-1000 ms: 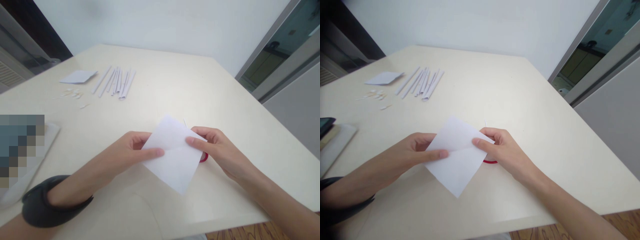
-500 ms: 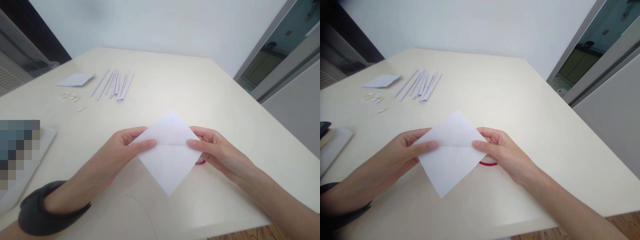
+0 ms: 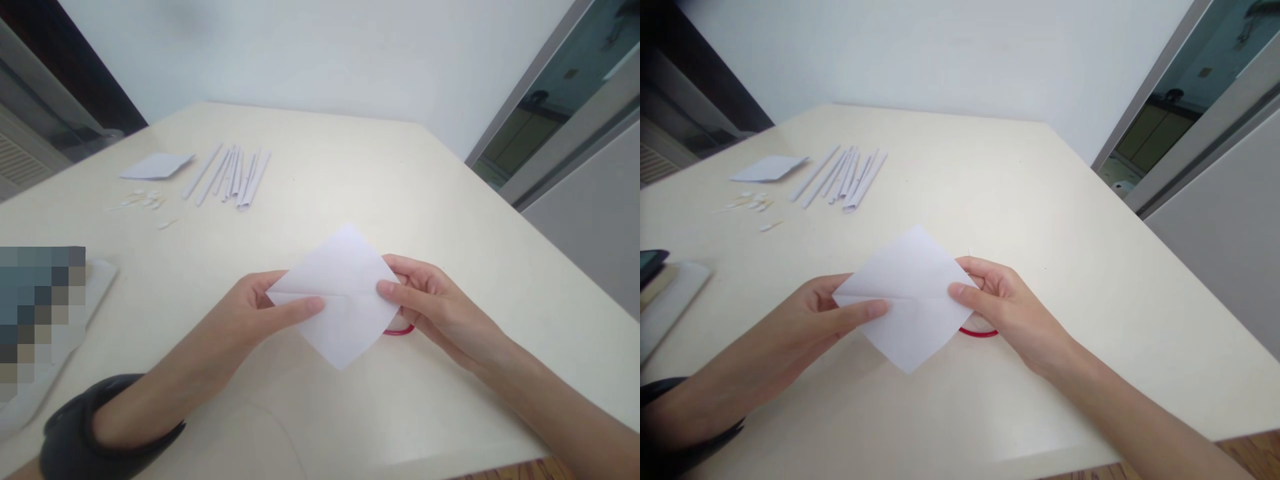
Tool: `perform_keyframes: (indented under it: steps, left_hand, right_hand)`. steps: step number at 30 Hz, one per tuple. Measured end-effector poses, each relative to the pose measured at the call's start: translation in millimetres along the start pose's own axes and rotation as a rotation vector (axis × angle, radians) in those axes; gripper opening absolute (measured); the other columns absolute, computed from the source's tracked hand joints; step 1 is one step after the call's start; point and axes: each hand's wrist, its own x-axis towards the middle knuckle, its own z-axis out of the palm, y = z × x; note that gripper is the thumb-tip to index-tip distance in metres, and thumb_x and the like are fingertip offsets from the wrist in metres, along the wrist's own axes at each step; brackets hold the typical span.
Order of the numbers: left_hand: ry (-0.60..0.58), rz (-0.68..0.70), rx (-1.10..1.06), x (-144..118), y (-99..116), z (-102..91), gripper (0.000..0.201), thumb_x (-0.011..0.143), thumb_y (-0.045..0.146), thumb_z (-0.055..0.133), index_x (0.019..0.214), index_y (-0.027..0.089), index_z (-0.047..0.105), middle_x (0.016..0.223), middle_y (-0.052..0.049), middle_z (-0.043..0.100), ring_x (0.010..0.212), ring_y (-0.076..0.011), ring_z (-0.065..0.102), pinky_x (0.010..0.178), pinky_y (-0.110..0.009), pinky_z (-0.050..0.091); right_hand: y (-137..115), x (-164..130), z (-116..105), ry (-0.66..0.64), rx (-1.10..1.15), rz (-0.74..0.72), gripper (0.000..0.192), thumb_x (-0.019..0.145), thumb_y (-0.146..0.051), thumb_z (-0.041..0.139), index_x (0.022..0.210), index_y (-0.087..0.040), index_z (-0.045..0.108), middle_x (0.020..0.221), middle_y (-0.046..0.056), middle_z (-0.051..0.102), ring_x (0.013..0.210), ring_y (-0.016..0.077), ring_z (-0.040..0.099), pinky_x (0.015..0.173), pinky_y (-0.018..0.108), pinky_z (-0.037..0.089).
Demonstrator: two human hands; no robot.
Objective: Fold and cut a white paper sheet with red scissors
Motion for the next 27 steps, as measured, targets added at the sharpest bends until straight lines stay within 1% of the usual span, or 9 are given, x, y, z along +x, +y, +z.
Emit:
perform_keyframes:
  steps: [4,7,9,12,14,16,20,24,27]
  left_hand:
    - [0.027,0.015,0.08,0.5,-0.7,-0.5,0.03,0.08,0.021,0.062,0.11,0.022,0.069,0.102,-0.005,0.074,0.09,-0.027,0.068,0.074,-0.033,0.055]
    - [0.067,0.01,0.119,-0.4,-0.1,-0.4,0.028,0.079,0.025,0.063,0.105,0.02,0.071,0.096,-0.006,0.076,0.082,-0.0276,0.07,0.068,-0.033,0.056]
    - [0.111,0.006,0.155,-1.4,0.7,-0.1,0.029,0.079,0.028,0.064,0.105,0.019,0.071,0.09,-0.006,0.076,0.077,-0.0282,0.07,0.062,-0.034,0.056]
    - [0.171,0.031,0.214,-2.6,2.7,1.4,0.029,0.077,0.03,0.065,0.104,0.021,0.071,0.085,-0.004,0.077,0.076,-0.0292,0.071,0.059,-0.033,0.057]
    - [0.18,0.05,0.241,-2.7,4.1,2.4,0.028,0.076,0.029,0.067,0.103,0.023,0.072,0.087,-0.003,0.077,0.077,-0.0294,0.071,0.059,-0.033,0.057]
    - [0.178,0.049,0.251,-2.5,4.2,2.4,0.028,0.076,0.029,0.068,0.103,0.023,0.072,0.087,-0.003,0.077,0.076,-0.0296,0.071,0.06,-0.034,0.058]
    - [0.202,0.077,0.21,-1.9,-1.6,-0.8,0.033,0.078,0.03,0.066,0.11,0.022,0.069,0.084,-0.003,0.076,0.075,-0.0273,0.07,0.063,-0.034,0.057]
    - [0.192,0.11,0.101,-2.3,-7.9,-3.4,0.035,0.079,0.027,0.065,0.114,0.024,0.067,0.093,-0.003,0.075,0.072,-0.0238,0.069,0.064,-0.032,0.057]
    - [0.164,0.108,0.015,-2.1,-8.5,-3.9,0.034,0.08,0.024,0.064,0.114,0.025,0.066,0.099,-0.003,0.074,0.071,-0.0225,0.069,0.061,-0.03,0.056]
  right_hand:
    - [0.1,-0.3,-0.4,0.011,-0.053,-0.056,0.018,0.09,-0.022,0.056,0.105,-0.02,0.065,0.09,0.002,0.065,0.072,0.0097,0.059,0.066,0.019,0.047]
    - [-0.8,-0.2,-0.5,0.001,-0.088,-0.063,0.019,0.091,-0.023,0.056,0.107,-0.02,0.065,0.09,0.002,0.065,0.075,0.0113,0.06,0.069,0.021,0.048]
    - [-1.5,-0.3,0.5,0.006,-0.146,-0.06,0.02,0.089,-0.023,0.059,0.107,-0.021,0.065,0.087,0.001,0.065,0.075,0.0122,0.061,0.067,0.021,0.048]
    - [-1.6,-0.9,2.9,0.08,-0.276,-0.046,0.02,0.086,-0.023,0.061,0.106,-0.022,0.066,0.078,0.001,0.063,0.075,0.0153,0.06,0.061,0.023,0.046]
    - [-1.1,-1.3,4.1,0.125,-0.34,-0.038,0.02,0.087,-0.023,0.059,0.106,-0.022,0.066,0.072,0.0,0.059,0.075,0.0174,0.06,0.06,0.025,0.046]
    - [-0.6,-1.4,4.4,0.137,-0.375,-0.057,0.02,0.088,-0.022,0.057,0.106,-0.022,0.065,0.069,-0.001,0.058,0.074,0.0178,0.06,0.06,0.026,0.045]
    - [-0.7,-1.3,4.2,0.139,-0.394,-0.091,0.019,0.089,-0.021,0.055,0.104,-0.022,0.065,0.074,0.0,0.062,0.073,0.0164,0.059,0.06,0.025,0.044]
    - [-1.4,-1.4,4.7,0.13,-0.365,-0.089,0.016,0.087,-0.022,0.057,0.099,-0.02,0.067,0.084,0.003,0.065,0.078,0.0177,0.061,0.064,0.026,0.047]
    - [-1.4,-2.1,5.1,0.133,-0.349,-0.069,0.015,0.087,-0.028,0.057,0.094,-0.019,0.068,0.085,0.003,0.064,0.077,0.0185,0.061,0.063,0.027,0.047]
